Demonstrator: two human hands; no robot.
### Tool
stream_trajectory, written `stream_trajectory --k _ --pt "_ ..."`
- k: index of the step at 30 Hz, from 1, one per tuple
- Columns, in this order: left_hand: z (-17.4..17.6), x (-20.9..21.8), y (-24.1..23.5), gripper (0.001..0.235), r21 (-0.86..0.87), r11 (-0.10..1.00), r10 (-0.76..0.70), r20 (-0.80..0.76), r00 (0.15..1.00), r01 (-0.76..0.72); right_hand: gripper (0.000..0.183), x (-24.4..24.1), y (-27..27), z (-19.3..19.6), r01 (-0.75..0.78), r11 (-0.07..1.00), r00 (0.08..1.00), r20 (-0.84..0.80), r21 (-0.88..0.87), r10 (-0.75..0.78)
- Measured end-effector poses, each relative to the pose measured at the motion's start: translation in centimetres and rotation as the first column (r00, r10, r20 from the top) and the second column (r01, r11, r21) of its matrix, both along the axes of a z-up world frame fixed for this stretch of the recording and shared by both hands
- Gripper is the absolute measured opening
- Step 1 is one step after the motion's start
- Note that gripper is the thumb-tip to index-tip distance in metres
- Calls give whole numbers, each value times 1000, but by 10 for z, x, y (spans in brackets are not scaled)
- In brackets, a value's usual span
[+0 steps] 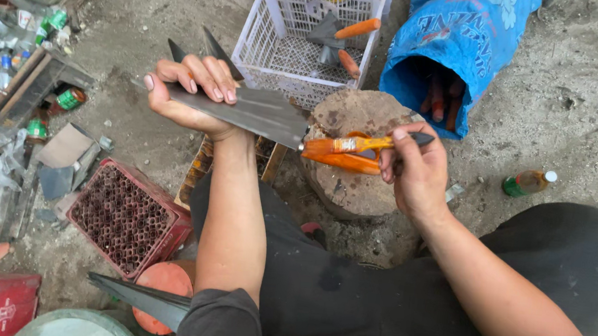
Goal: The person pours reddish liquid from a bottle into a small container, then uses a paintbrush to apply the liquid to the metal blades of several trowels. After coating each blade, the person places the trowels into a plastic crate.
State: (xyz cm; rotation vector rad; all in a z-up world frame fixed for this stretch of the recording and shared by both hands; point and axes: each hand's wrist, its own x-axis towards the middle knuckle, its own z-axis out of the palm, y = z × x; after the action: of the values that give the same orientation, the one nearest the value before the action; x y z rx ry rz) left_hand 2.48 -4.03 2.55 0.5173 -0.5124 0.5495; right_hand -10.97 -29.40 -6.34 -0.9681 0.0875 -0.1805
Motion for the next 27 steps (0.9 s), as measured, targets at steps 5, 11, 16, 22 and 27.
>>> stream_trajectory --k 5,11,16,22,27 --pt "-2 2 7 45 41 970 245 -159 956 -242 11 -7 -16 -15 13 971 1000 -4 -239 -14" --pt "-3 4 38 46 48 920 388 -240 890 -388 12 15 -47 -47 88 913 989 -78 -397 -129" --pt "1 -2 61 42 -59 951 294 -123 948 -302 17 37 -32 -75 31 628 982 -94 -778 -164" --pt "5 -9 87 47 -125 953 261 -115 959 -275 19 34 -25 -70 60 357 989 7 -932 -145" --pt "0 -9 94 48 -121 968 213 -67 975 -220 13 28 -48 -30 49 897 979 -157 -440 -131"
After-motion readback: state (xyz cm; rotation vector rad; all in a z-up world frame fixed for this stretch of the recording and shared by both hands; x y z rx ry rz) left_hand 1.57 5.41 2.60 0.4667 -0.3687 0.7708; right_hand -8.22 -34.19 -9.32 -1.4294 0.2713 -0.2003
